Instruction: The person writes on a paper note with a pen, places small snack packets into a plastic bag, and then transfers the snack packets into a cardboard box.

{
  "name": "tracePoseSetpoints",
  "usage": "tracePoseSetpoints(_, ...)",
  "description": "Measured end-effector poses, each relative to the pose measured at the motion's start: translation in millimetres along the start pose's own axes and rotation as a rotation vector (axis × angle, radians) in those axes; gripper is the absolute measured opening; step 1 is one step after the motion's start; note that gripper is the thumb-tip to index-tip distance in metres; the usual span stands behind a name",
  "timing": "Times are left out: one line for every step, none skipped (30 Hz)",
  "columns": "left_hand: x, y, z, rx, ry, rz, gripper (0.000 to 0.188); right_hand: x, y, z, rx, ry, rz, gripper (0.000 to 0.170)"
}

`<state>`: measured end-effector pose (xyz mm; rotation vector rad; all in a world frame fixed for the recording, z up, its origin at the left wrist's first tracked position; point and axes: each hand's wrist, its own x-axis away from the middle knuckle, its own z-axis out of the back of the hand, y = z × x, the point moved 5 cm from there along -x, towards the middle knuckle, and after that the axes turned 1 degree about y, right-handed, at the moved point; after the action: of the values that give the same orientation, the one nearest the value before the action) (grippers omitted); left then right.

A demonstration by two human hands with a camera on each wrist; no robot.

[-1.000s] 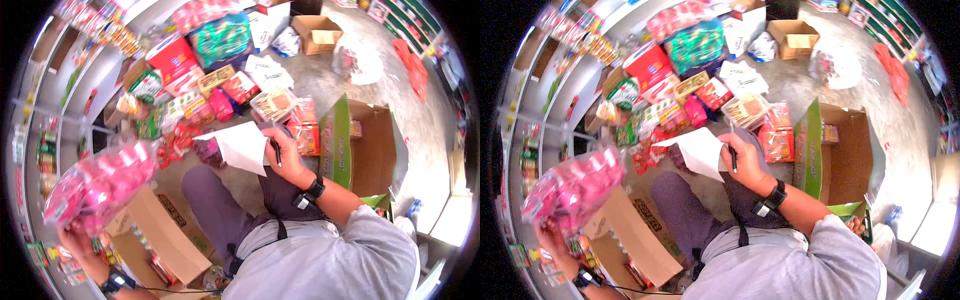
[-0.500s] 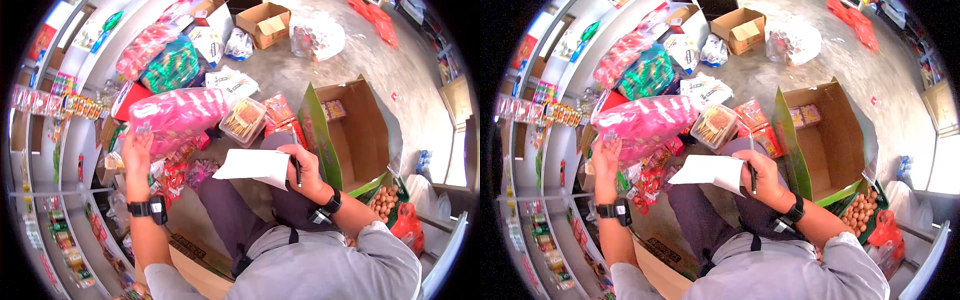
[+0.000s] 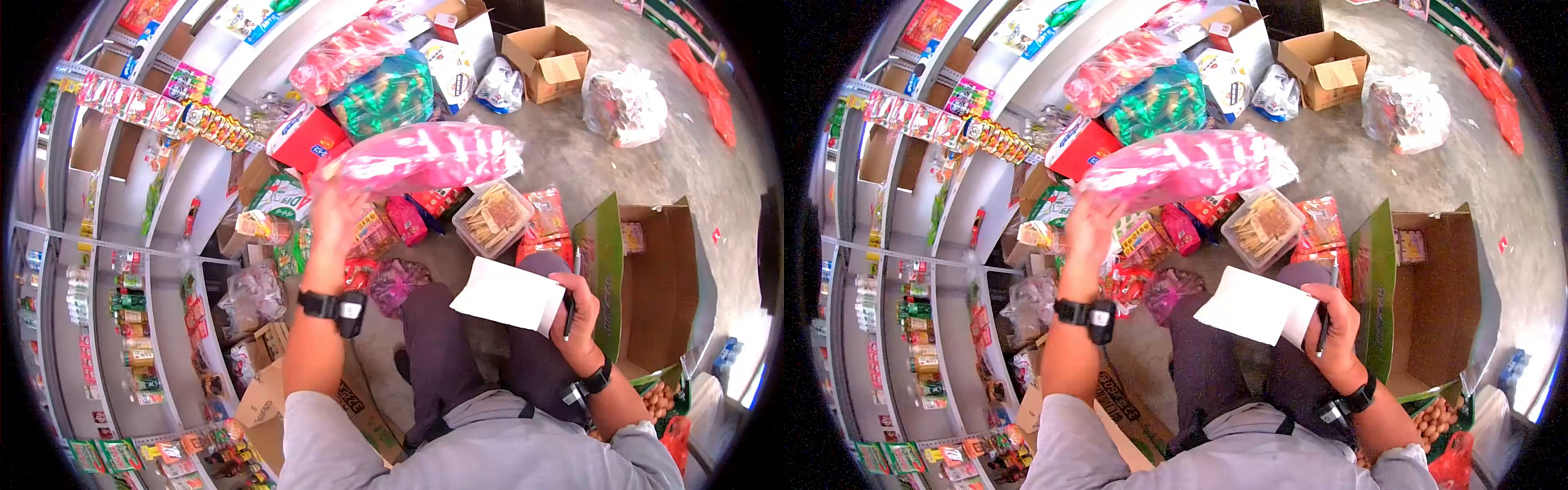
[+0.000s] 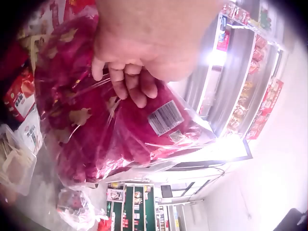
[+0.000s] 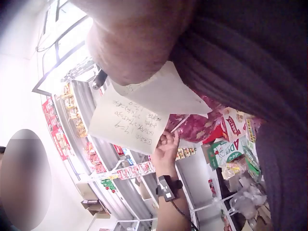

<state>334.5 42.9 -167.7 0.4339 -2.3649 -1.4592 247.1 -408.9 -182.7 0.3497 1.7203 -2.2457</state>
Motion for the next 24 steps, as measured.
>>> tracePoseSetpoints(8.2, 10.0, 15.2, 0.011, 0.005, -0.025, 0.026, 1.6, -0.1, -2.2, -0.018, -0.015, 0.010, 0.028)
tracePoseSetpoints(20.8, 21.3, 28.2, -0.041, 0.030, -0.051, 0.026, 2.5, -2.1, -3.8, -0.026, -0.023, 0.018, 0.029)
tracePoseSetpoints(33.1, 32.1, 35.2, -0.088, 0.043, -0.071, 0.026, 4.0, -2.9, -1.7, -0.023, -0.020, 0.025, 0.029)
tracePoseSetpoints(46.4, 41.9, 41.4, -0.113, 0.076, -0.071, 0.030, 6.3, -0.7, -1.0, 0.027, -0.025, 0.043, 0.030)
tracePoseSetpoints(60.1, 53.2, 50.0, -0.142, 0.115, -0.073, 0.033, 4.3, -8.9, 0.6, 0.022, -0.022, 0.072, 0.029)
tracePoseSetpoints(71.5, 62.1, 59.6, -0.175, 0.150, -0.075, 0.037, 5.1, -11.6, 0.9, 0.017, -0.011, 0.072, 0.029)
tracePoseSetpoints(82.0, 69.3, 70.7, -0.211, 0.186, -0.078, 0.040, 6.8, -12.8, 0.1, 0.009, 0.001, 0.072, 0.028)
tracePoseSetpoints(92.5, 72.6, 82.0, -0.233, 0.226, -0.084, 0.039, 7.3, -16.9, 0.8, 0.021, -0.005, 0.098, 0.027)
tracePoseSetpoints(102.6, 75.2, 94.9, -0.255, 0.267, -0.090, 0.039, 8.6, -20.5, 2.4, 0.033, -0.014, 0.125, 0.027)
tracePoseSetpoints(108.2, 75.2, 119.7, -0.303, 0.341, -0.027, 0.034, 11.4, -19.3, 2.6, 0.041, -0.024, 0.105, 0.027)
tracePoseSetpoints(115.9, 72.6, 138.0, -0.339, 0.383, -0.024, 0.031, 13.8, -19.0, 5.4, 0.049, -0.025, 0.100, 0.027)
tracePoseSetpoints(128.0, 74.3, 147.0, -0.379, 0.434, -0.025, 0.029, 15.1, -19.8, 4.7, 0.049, -0.032, 0.098, 0.027)
tracePoseSetpoints(141.3, 80.4, 158.2, -0.423, 0.494, -0.032, 0.028, 16.4, -21.4, 0.5, 0.039, -0.044, 0.097, 0.027)
tracePoseSetpoints(152.4, 80.7, 167.9, -0.398, 0.535, -0.069, 0.024, 18.4, -21.9, -0.9, 0.041, -0.038, 0.109, 0.026)
tracePoseSetpoints(165.0, 82.8, 170.4, -0.393, 0.568, -0.066, 0.024, 18.8, -24.8, -1.8, 0.047, -0.006, 0.118, 0.026)
tracePoseSetpoints(176.5, 84.1, 175.8, -0.388, 0.600, -0.064, 0.024, 21.3, -23.6, -3.4, 0.038, 0.000, 0.116, 0.025)
tracePoseSetpoints(187.1, 85.9, 184.2, -0.382, 0.630, -0.058, 0.023, 24.0, -22.4, -4.8, 0.032, 0.007, 0.112, 0.025)
tracePoseSetpoints(197.0, 85.8, 194.8, -0.357, 0.629, -0.047, 0.024, 24.7, -25.7, -5.6, 0.035, 0.009, 0.106, 0.025)
tracePoseSetpoints(204.2, 84.0, 211.9, -0.342, 0.623, -0.030, 0.025, 24.5, -27.0, -6.6, 0.042, 0.016, 0.116, 0.027)
tracePoseSetpoints(209.5, 82.1, 231.6, -0.326, 0.614, -0.012, 0.025, 24.9, -29.0, -8.0, 0.041, 0.009, 0.120, 0.027)
tracePoseSetpoints(216.3, 83.8, 228.0, -0.306, 0.603, 0.007, 0.026, 25.1, -30.4, -8.5, 0.043, 0.003, 0.124, 0.027)
tracePoseSetpoints(224.8, 84.4, 225.5, -0.305, 0.636, 0.017, 0.026, 25.1, -30.7, -8.9, 0.053, -0.010, 0.134, 0.027)
tracePoseSetpoints(233.4, 83.4, 222.1, -0.305, 0.668, 0.029, 0.025, 25.3, -30.7, -9.1, 0.064, -0.023, 0.142, 0.027)
tracePoseSetpoints(240.7, 84.2, 214.8, -0.305, 0.700, 0.040, 0.025, 26.9, -31.7, -10.0, 0.075, -0.034, 0.150, 0.027)
